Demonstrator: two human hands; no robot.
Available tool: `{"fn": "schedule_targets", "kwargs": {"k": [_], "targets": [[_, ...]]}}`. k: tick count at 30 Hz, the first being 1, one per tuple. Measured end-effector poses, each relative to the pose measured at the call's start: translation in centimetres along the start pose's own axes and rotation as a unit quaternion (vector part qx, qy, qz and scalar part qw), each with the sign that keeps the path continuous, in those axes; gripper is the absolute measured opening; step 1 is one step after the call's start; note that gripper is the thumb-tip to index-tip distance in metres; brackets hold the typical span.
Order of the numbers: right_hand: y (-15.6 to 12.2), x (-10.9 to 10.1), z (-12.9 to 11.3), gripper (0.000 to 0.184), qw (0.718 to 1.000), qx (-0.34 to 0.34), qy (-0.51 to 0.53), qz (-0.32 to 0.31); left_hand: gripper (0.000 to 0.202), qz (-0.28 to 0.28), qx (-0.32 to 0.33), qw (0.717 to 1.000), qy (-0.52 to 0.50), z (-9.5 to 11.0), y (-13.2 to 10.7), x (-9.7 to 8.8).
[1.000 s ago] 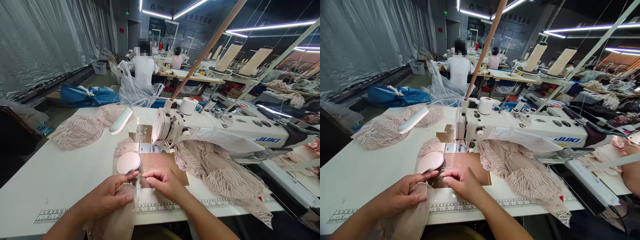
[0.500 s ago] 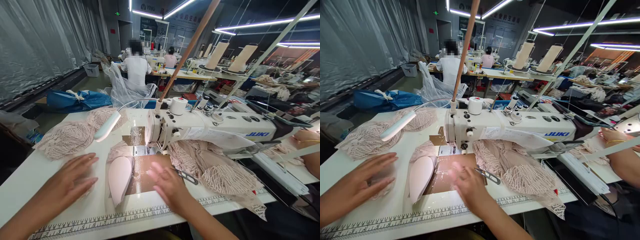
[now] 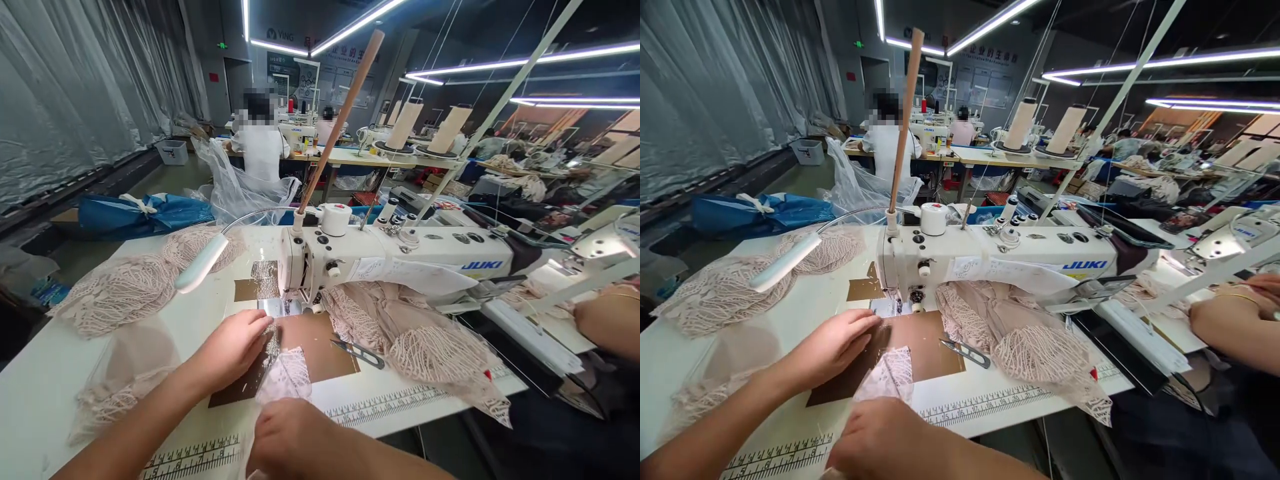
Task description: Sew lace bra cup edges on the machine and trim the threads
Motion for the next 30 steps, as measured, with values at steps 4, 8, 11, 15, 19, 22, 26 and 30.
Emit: {"fn": "schedule_targets", "kwargs": {"k": [4,8,11,15,19,22,26,30], "targets": [[-4.3,-3.3,-0.2,0.014,0.938,0.235,0.251,0.05,0.035,-0.016,0.017,0.998,0.056,0.5,1.6,2.7],[-6.6,-5.3,0.5,0.006,0.882,0.317,0.322,0.135,0.036,-0.008,0.02,0.996,0.089,0.3,2.0,3.6],[-6.7,-5.7,1.2,0.005,0.884,0.303,0.314,0.167,0.037,-0.011,0.027,0.994,0.108,0.4,2.2,3.8],[-6.1,-5.9,1.6,0.009,0.887,0.29,0.316,0.171,0.035,-0.015,0.028,0.992,0.123,0.7,2.4,3.9],[-6.2,-5.9,2.1,0.018,0.879,0.285,0.345,0.167,0.031,-0.019,0.016,0.992,0.124,0.6,2.4,3.4],[-6.9,-5.9,2.8,0.031,0.851,0.298,0.382,0.201,0.03,-0.017,-0.011,0.992,0.121,0.1,2.2,2.7],[-7.6,-6.3,3.4,0.04,0.826,0.323,0.374,0.27,0.028,-0.01,-0.035,0.993,0.109,-0.2,2.2,2.5],[-7.6,-6.4,3.3,0.045,0.827,0.326,0.373,0.266,0.038,-0.018,-0.016,0.995,0.098,0.0,2.8,3.4]]}}
Point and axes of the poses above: each hand's wrist, its own y-axis towards the middle knuckle, its own x-axis out of the palm, z = x × y, the point moved 2 cm from there along y, towards the middle knuckle, and after that the axes turned 14 degrees about z, right-handed, at the moved point
